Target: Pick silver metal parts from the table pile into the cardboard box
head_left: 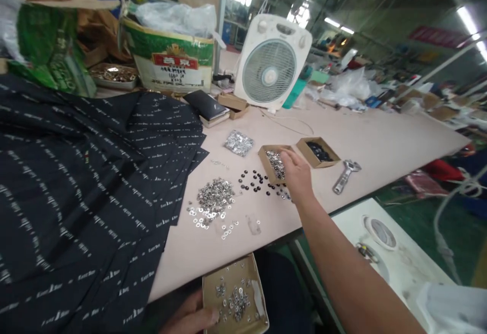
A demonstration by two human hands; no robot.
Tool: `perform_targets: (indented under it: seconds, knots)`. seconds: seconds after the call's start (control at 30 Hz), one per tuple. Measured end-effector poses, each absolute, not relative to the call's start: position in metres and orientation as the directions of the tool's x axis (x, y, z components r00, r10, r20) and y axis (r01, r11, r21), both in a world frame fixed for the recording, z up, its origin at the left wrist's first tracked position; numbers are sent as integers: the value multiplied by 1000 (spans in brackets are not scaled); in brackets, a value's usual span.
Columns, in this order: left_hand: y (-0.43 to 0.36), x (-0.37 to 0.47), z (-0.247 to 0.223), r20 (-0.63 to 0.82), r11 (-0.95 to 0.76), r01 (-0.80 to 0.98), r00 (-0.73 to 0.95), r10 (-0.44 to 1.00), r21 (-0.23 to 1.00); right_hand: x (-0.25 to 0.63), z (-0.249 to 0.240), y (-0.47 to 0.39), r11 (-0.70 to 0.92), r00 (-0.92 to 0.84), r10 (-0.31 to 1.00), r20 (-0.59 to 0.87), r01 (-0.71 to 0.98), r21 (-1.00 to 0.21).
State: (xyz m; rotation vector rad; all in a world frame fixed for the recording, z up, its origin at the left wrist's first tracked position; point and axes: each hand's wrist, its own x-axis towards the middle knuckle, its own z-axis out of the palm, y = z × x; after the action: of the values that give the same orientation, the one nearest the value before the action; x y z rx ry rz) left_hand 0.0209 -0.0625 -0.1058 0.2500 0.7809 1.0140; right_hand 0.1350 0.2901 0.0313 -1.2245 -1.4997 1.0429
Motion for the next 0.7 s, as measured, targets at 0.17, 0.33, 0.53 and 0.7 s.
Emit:
perform_targets:
  seconds: [0.17, 0.33, 0.53, 0.7]
  knots:
    - [-61, 23, -115, -434, 443, -702, 209, 876, 557, 142, 9, 202, 48, -376, 926, 38, 18, -999]
    - [-67, 22, -119, -437, 448, -697, 211, 874, 560, 143, -7, 152, 360, -535, 839, 101, 405, -840]
    - [-66, 23, -113, -414, 446, -698, 229, 881, 561, 144, -13, 153, 647, -697, 694, 181, 494, -581]
    - [-64, 22, -113, -409, 445, -700, 234, 882, 559, 140, -17, 154, 659, -691, 695, 198, 503, -560]
